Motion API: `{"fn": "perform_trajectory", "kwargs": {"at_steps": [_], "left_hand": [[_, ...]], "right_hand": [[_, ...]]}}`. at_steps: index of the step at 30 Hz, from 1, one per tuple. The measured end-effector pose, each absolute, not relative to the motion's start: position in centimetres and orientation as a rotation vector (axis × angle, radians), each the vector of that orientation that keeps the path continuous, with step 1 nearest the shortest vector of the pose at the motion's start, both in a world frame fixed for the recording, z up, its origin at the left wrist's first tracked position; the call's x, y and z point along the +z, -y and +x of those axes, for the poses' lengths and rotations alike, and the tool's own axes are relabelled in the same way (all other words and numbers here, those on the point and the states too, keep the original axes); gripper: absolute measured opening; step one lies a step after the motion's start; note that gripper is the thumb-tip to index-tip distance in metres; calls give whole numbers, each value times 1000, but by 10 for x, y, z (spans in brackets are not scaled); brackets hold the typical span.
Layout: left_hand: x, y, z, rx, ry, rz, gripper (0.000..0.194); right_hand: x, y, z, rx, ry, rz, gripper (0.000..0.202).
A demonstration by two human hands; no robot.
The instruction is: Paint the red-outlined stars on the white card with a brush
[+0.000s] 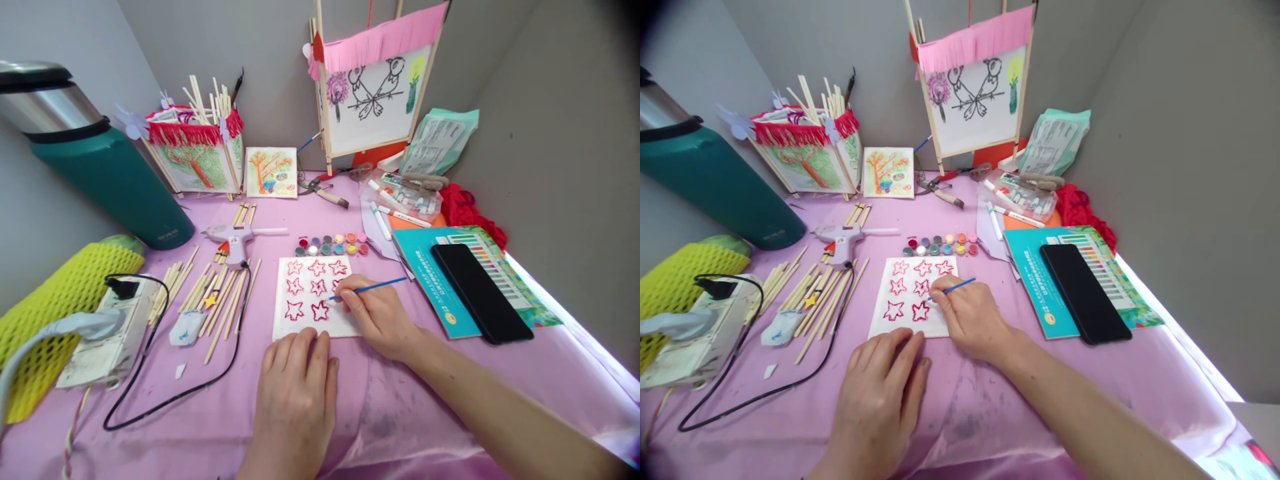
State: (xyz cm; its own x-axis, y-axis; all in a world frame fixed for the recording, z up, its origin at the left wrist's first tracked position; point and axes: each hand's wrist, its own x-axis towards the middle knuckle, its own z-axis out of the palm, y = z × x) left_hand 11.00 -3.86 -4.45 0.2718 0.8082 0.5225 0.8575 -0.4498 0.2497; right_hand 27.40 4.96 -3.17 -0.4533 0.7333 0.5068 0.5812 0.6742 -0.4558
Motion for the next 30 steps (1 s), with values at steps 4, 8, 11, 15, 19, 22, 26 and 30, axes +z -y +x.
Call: {"fn": "perform_trajectory", "kwargs": {"at_steps": [4,8,11,15,19,22,26,30], "left_hand": [[-45,39,110,-914,1613,-2430,29],[-45,39,109,-924,1601,-2431,29],[-46,39,109,-918,1608,-2434,29],[-45,38,109,-920,1599,-2441,29],[-44,38,109,-921,1605,-2441,29],[-44,39,110,-920,1607,-2438,28],[-45,39,110,-920,1603,-2435,29],[-45,38,109,-916,1609,-2444,29]], "right_hand": [[-30,-49,273,299,2203,-998,27],[-28,-49,273,316,2213,-981,27],[-27,-49,273,332,2231,-955,28],[-26,-49,273,377,2250,-947,29],[-25,-48,274,400,2256,-922,28],[-24,-49,275,417,2259,-901,27],[-25,-49,274,422,2252,-889,28],[-26,-48,273,407,2258,-863,28]]}}
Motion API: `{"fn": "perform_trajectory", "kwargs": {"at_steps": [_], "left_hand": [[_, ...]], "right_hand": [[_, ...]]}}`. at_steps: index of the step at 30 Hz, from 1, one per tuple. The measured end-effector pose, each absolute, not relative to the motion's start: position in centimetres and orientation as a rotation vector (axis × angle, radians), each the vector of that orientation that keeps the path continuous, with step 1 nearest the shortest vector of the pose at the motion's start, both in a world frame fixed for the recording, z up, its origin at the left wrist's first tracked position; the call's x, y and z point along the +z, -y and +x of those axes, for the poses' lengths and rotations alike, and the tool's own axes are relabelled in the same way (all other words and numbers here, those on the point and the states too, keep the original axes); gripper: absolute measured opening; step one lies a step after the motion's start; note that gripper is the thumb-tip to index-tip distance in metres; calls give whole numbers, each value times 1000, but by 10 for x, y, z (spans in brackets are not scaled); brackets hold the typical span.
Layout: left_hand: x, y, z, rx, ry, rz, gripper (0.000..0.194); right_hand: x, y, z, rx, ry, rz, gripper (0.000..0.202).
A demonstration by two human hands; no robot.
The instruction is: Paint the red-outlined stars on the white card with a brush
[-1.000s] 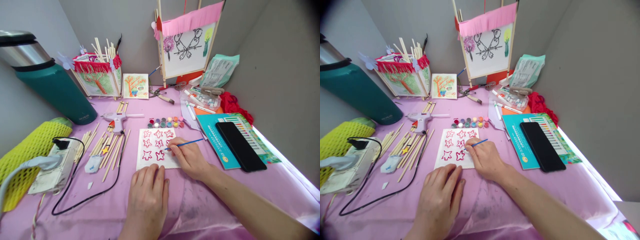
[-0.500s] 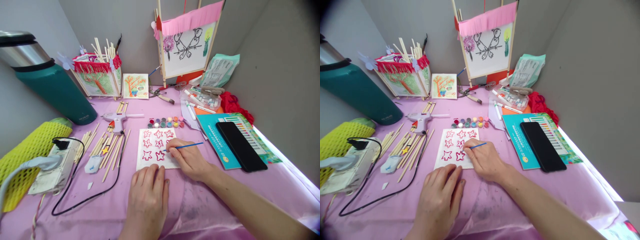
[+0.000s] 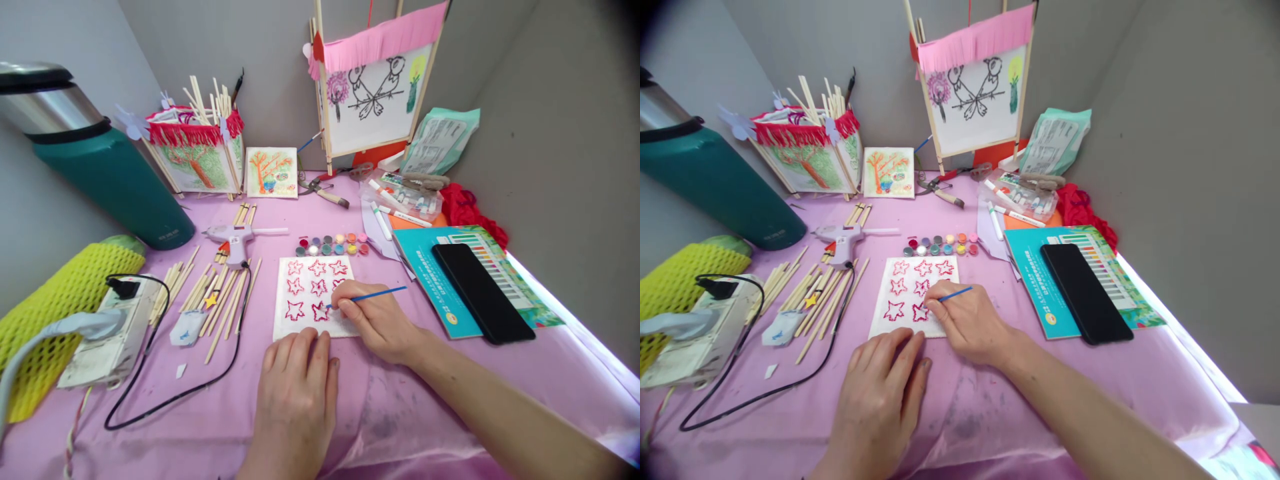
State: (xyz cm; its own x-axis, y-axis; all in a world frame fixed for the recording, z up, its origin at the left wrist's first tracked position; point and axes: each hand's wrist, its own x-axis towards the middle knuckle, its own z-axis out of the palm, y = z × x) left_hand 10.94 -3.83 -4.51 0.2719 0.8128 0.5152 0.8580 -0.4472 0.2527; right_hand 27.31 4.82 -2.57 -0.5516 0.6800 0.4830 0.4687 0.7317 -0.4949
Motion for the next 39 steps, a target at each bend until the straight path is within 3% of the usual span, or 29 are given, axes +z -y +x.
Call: {"fn": "perform_trajectory", "kwargs": {"at_steps": [39], "left_hand": [[-45,38,109,-942,1604,-2447,28]], "right_hand": [[-28,-47,270,439,2254,-821,26]]}}
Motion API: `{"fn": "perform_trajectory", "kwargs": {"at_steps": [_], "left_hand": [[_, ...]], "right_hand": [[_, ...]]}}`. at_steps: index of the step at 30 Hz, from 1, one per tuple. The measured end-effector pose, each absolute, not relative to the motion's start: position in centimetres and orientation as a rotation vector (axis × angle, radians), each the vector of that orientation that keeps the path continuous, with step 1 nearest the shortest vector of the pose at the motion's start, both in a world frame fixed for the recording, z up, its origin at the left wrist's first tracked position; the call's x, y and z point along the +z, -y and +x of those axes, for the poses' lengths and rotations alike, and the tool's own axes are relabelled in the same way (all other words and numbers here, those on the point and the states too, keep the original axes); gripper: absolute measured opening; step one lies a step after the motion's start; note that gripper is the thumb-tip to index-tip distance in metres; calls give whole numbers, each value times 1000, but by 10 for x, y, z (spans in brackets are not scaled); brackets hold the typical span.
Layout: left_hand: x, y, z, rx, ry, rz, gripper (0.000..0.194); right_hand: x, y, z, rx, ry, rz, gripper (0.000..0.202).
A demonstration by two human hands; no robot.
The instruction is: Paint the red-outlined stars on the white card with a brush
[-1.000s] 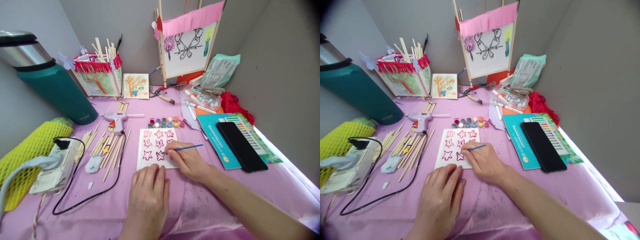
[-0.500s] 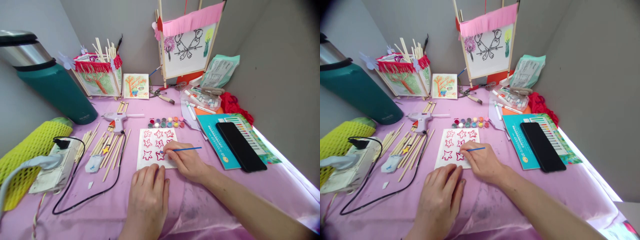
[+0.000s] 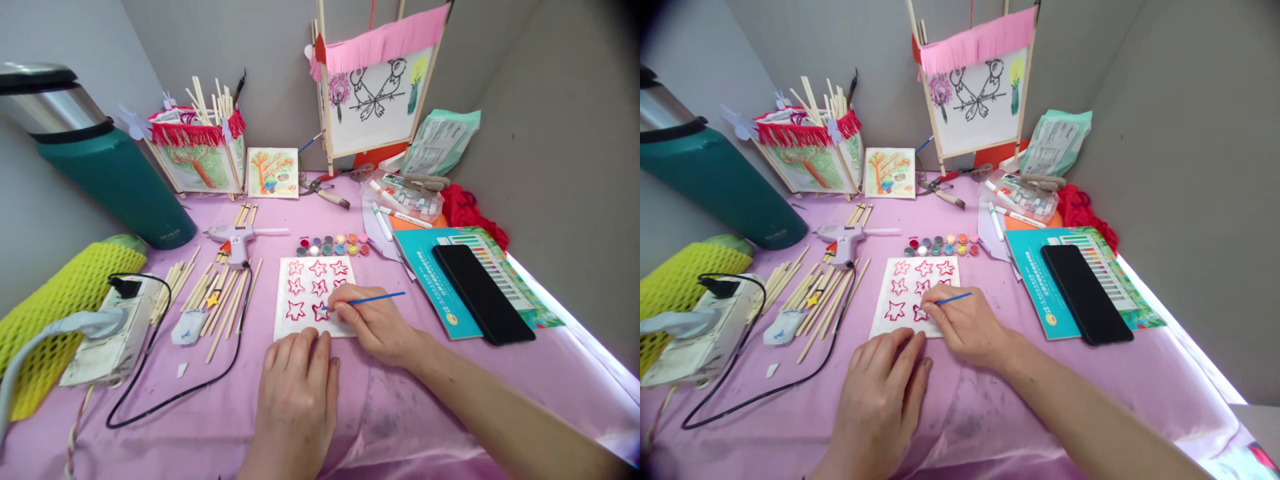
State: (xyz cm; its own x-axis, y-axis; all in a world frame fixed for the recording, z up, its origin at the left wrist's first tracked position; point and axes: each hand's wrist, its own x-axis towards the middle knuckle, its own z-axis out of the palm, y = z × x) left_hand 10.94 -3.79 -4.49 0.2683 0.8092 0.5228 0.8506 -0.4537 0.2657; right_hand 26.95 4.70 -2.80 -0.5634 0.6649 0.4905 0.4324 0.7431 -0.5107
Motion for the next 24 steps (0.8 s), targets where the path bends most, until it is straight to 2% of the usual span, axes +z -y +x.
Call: {"fn": "perform_trajectory", "kwargs": {"at_steps": [24], "left_hand": [[-45,38,109,-943,1608,-2439,28]], "right_hand": [[-23,-44,270,539,2216,-740,25]]}}
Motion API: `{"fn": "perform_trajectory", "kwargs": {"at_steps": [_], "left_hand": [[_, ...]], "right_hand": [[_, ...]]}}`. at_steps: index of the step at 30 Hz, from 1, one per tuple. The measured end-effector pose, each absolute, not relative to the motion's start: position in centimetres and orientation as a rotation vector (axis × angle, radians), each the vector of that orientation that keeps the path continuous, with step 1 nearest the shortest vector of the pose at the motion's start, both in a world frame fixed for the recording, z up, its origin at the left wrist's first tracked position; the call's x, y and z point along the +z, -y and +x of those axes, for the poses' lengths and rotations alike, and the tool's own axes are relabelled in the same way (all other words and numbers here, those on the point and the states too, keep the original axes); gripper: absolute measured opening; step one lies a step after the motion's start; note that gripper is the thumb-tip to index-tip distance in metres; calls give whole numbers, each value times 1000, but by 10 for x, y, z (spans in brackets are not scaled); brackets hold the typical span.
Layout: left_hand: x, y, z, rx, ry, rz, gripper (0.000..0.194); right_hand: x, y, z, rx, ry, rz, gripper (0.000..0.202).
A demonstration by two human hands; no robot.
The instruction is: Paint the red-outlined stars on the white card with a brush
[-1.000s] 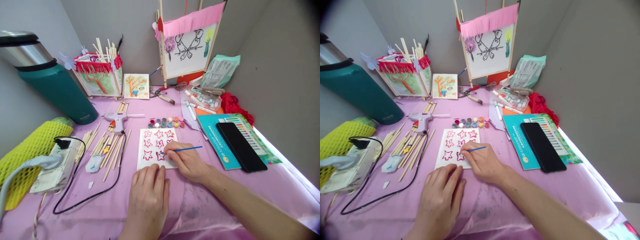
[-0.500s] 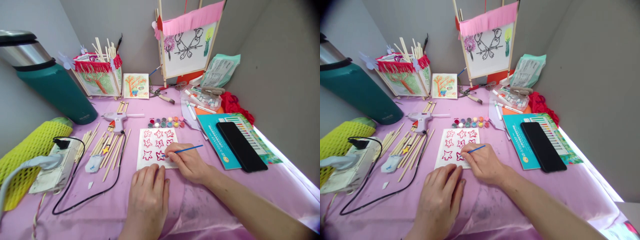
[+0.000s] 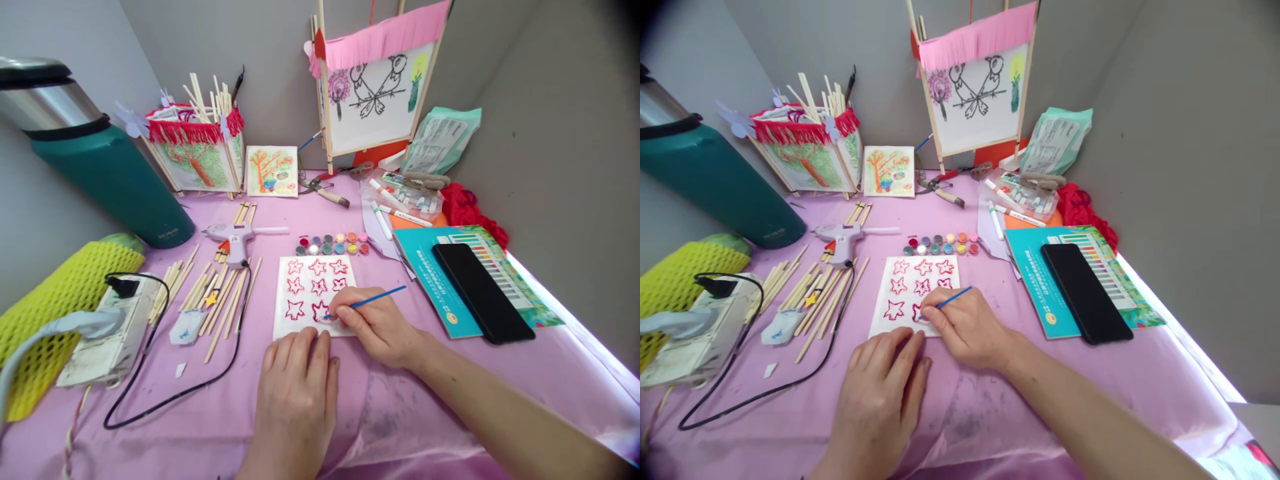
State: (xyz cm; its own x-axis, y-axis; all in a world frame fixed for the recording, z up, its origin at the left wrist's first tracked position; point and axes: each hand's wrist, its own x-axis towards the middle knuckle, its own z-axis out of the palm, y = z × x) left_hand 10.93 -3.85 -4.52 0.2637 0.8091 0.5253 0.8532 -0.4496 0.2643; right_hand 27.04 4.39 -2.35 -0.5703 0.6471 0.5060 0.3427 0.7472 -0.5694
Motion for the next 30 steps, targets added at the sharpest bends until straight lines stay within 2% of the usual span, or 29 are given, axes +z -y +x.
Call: {"fn": "perform_trajectory", "kwargs": {"at_steps": [30], "left_hand": [[-45,39,109,-909,1608,-2458,29]], "right_hand": [[-24,-46,278,480,2164,-794,31]]}}
